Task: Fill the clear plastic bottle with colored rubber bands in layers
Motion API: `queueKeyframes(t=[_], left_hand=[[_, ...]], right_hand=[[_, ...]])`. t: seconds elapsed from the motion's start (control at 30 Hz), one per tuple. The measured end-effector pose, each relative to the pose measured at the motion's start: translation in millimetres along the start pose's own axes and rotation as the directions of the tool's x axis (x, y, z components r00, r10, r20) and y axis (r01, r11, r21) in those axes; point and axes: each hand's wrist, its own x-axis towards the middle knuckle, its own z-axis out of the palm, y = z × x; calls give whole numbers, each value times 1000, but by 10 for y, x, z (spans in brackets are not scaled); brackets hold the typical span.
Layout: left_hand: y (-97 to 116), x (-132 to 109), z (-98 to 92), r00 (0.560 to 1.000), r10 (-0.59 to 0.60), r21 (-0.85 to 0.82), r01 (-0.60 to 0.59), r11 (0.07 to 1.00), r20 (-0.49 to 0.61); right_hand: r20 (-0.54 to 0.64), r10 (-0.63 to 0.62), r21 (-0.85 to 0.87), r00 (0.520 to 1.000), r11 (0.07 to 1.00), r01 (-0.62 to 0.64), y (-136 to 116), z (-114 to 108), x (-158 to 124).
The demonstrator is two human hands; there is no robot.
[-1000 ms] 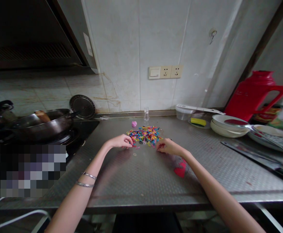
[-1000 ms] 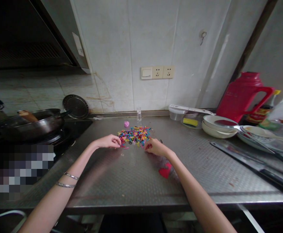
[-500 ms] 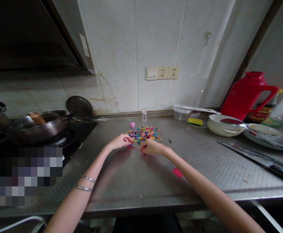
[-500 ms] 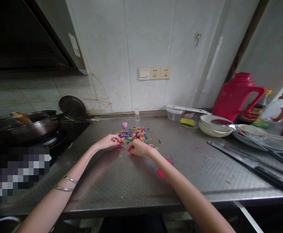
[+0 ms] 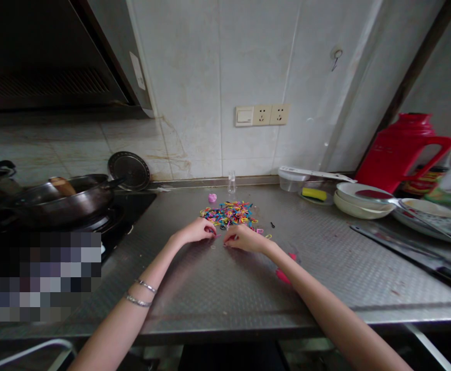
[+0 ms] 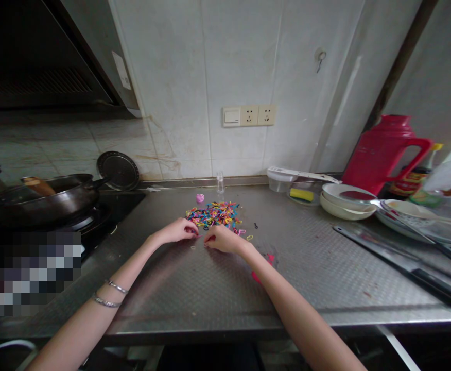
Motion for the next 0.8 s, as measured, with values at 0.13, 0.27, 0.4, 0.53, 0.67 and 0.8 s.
queueKeyframes(t=[0.13,0.27,0.4,0.53,0.67,0.8], left_hand=[[-11,22,29,1000,20,43,-19,999,-16],[-30,41,60,998,31,77,-27,997,-54],[-22,33,75,997,-3,70,8,997,-82],[16,24,46,995,26,79,-19,997,-98],[74,24,-3,978,106,100,-89,991,-178],[166,11,-22,979,101,16,-100,995,-176]], right_hand=[[-30,-7,-8,1000,1000,7,-9,-57,-40],[-41,11,-27,999,1000,-12,-2,-162,-79],[-79,55,-25,995,998,-57,26,-213,-100],[-118,96,-25,988,995,-100,71,-212,-102],[-125,83,-27,989,996,-87,113,-218,-97],[-140,90,-30,986,995,-95,134,-230,-97]])
